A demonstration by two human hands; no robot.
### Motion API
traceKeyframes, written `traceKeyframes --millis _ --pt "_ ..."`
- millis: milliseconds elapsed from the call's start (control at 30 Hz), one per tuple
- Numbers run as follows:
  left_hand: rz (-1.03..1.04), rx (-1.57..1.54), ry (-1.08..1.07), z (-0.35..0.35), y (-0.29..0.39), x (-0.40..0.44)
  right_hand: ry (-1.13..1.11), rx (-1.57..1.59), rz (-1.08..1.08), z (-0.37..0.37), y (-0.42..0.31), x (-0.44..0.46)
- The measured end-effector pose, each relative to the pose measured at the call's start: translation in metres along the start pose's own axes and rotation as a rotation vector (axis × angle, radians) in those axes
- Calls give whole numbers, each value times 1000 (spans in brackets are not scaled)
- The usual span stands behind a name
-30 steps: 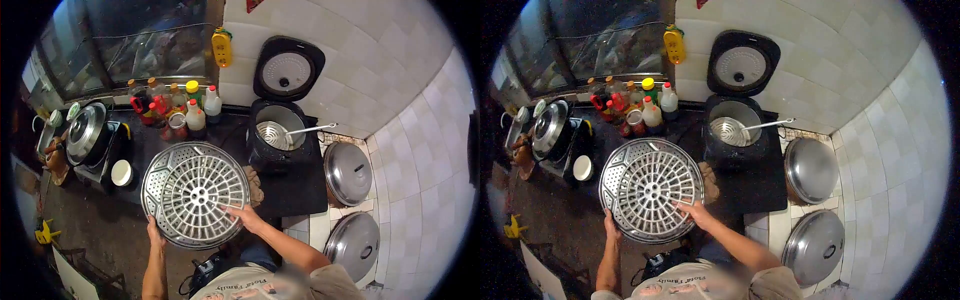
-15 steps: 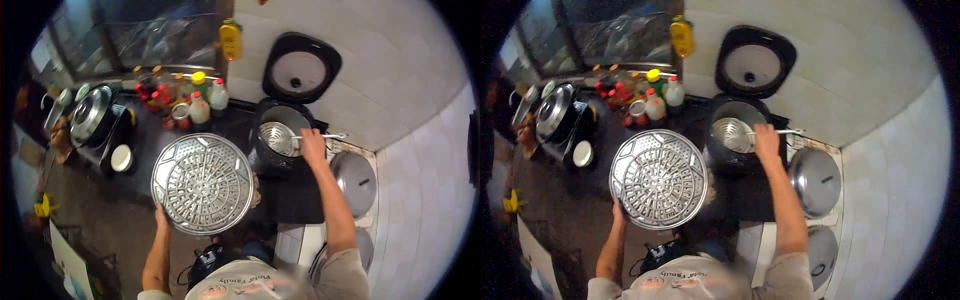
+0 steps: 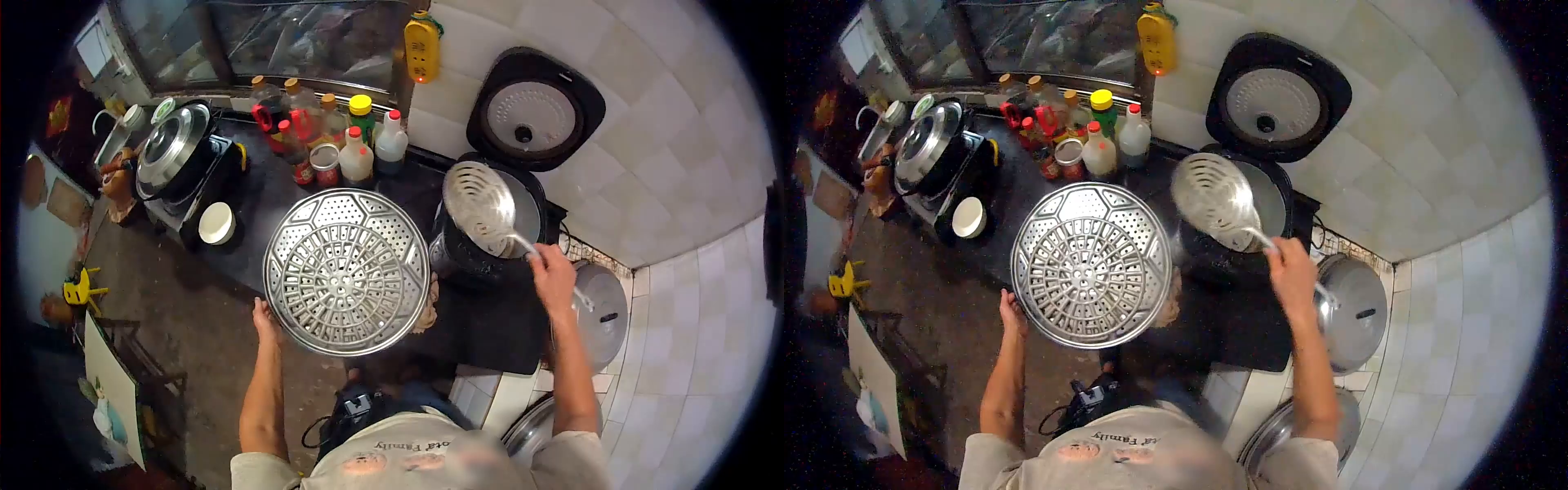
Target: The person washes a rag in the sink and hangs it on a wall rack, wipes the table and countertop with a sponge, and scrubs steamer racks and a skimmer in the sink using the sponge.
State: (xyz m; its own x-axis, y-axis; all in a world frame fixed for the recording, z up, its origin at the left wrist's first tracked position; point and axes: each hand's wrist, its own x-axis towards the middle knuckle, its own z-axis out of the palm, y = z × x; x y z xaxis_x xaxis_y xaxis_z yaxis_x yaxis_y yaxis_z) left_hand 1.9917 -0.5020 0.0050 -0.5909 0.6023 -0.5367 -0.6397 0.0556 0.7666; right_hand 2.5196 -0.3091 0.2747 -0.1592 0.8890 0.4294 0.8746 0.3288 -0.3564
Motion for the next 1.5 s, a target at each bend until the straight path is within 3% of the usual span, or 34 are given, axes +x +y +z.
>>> traceKeyframes --millis 100,133,233,267,333,367,400,533,633,733,833,967,1033,1133,1300,1333,1367,1433,1467,1500 --pt "79 70 21 -18 -16 33 -109 186 -33 23 -39 -28" --pt "90 141 4 -17 -12 32 -253 222 -1 37 -57 -35" --pt "105 200 -25 -2 -34 55 -366 303 -3 120 -63 -65" --pt "91 201 13 7 -35 47 -601 189 34 144 -71 -62" --pt "143 235 190 51 -9 0 -222 338 -267 226 -68 -82" --pt "425 746 292 37 -15 14 -262 341 -263 239 -77 -79" --pt "698 1006 353 47 -7 -22 -300 286 -267 250 -96 -83" --pt "945 1354 -278 146 -18 -86 -214 230 -311 247 -88 -73" --pt "889 1808 -316 193 -26 -107 -222 255 -327 221 -79 -79" --pt "871 1741 -330 193 -52 -87 -169 487 -255 132 -27 -90" --pt "894 1702 -337 181 -48 -79 -48 524 215 80 41 -87" --pt "963 1845 -278 227 -50 -97 389 918 878 85 253 -49" --pt "932 1848 -256 228 -51 -100 408 1119 1095 88 333 -30" --pt "984 1926 -227 230 -56 -105 510 1481 1254 106 411 -3" --pt "760 2029 -202 235 -68 -95 657 1684 1352 160 507 34" --pt "466 1607 -488 193 -73 -45 685 1667 1380 164 518 44" --pt "124 1172 -630 153 -79 4 707 1642 1413 167 528 48" --pt "165 1082 -592 158 -85 -4 657 1749 1353 177 555 46" --pt "95 1274 -406 162 -82 -13 679 1697 1399 153 540 58" --pt "99 1309 -443 165 -79 -13 701 1643 1444 136 530 69"
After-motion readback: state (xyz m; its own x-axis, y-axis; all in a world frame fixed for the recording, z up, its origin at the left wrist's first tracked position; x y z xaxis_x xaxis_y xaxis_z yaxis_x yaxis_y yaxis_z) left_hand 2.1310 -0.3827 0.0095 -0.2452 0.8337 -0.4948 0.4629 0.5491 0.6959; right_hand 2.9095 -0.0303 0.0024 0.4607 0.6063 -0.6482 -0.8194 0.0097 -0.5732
